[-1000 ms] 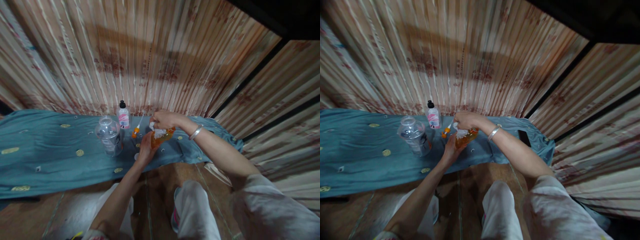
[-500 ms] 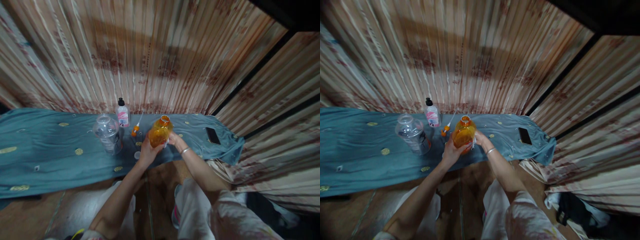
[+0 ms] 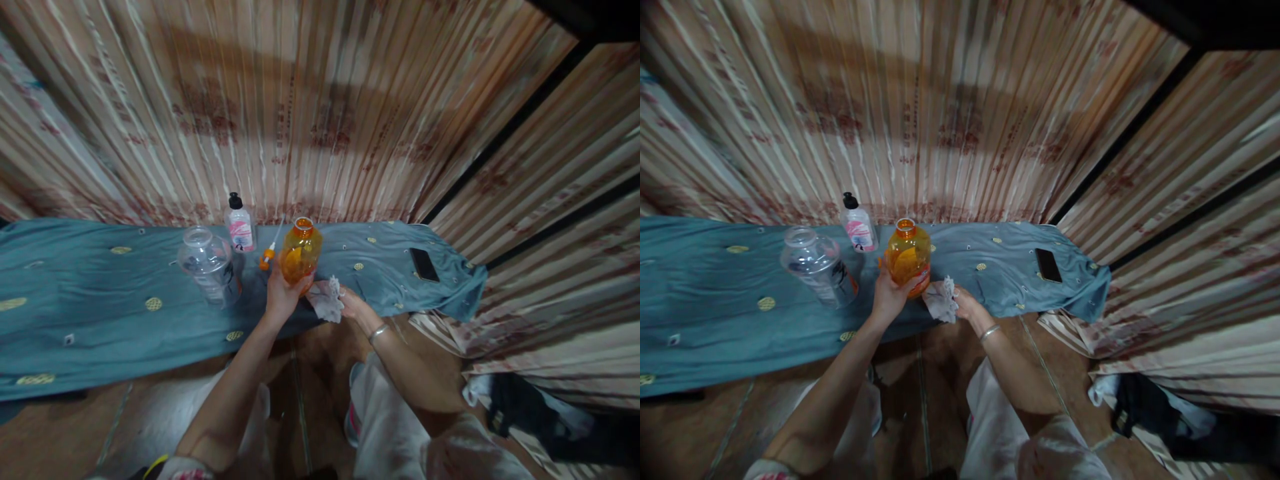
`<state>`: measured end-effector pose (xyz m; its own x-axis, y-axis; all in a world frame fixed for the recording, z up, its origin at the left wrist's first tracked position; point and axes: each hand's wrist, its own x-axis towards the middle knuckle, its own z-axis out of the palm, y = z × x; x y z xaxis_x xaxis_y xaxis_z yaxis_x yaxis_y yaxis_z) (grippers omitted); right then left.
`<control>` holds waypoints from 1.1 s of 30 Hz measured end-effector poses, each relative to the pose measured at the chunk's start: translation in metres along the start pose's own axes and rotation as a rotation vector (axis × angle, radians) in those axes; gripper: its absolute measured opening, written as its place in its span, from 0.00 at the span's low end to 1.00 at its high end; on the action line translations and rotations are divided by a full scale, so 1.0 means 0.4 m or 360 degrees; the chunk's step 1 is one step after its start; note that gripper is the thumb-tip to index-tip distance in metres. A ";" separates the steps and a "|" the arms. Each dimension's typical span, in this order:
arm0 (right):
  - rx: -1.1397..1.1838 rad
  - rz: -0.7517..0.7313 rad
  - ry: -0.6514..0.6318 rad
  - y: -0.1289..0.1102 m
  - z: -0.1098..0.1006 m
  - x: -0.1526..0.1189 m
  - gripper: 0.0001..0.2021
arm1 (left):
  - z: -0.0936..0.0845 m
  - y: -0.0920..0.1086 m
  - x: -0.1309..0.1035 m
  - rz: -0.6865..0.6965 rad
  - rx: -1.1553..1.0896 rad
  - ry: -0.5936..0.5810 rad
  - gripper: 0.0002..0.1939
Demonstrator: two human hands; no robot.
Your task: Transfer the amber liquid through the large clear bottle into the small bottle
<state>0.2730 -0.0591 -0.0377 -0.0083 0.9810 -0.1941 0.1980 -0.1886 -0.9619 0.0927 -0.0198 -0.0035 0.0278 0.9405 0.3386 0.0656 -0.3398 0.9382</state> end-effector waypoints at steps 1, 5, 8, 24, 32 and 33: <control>-0.0037 0.0008 0.0040 0.005 -0.013 -0.001 0.18 | -0.003 -0.006 0.005 0.0003 0.0003 0.0002 0.36; -0.0212 0.0018 0.0264 0.005 -0.047 0.029 0.16 | -0.009 -0.025 0.020 -0.0028 0.0025 0.0028 0.38; -0.0425 -0.0004 0.0391 -0.008 -0.039 0.059 0.15 | -0.007 -0.031 0.024 -0.0079 0.0019 0.0028 0.38; -0.1183 -0.0452 0.0338 -0.095 0.107 -0.039 0.18 | -0.037 -0.024 0.059 -0.0013 0.0009 0.0167 0.33; -0.1453 -0.0563 0.0091 -0.074 0.264 -0.054 0.19 | -0.048 -0.039 0.068 -0.0050 0.0087 0.0208 0.35; -0.1513 -0.0559 0.0072 -0.074 0.275 -0.051 0.19 | -0.047 -0.039 0.067 -0.0046 0.0087 0.0210 0.35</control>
<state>0.1593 -0.0787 -0.0266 -0.1826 0.9784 0.0966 0.8896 0.2063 -0.4075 0.0735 0.0110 -0.0075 -0.1061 0.9411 0.3212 0.1188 -0.3087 0.9437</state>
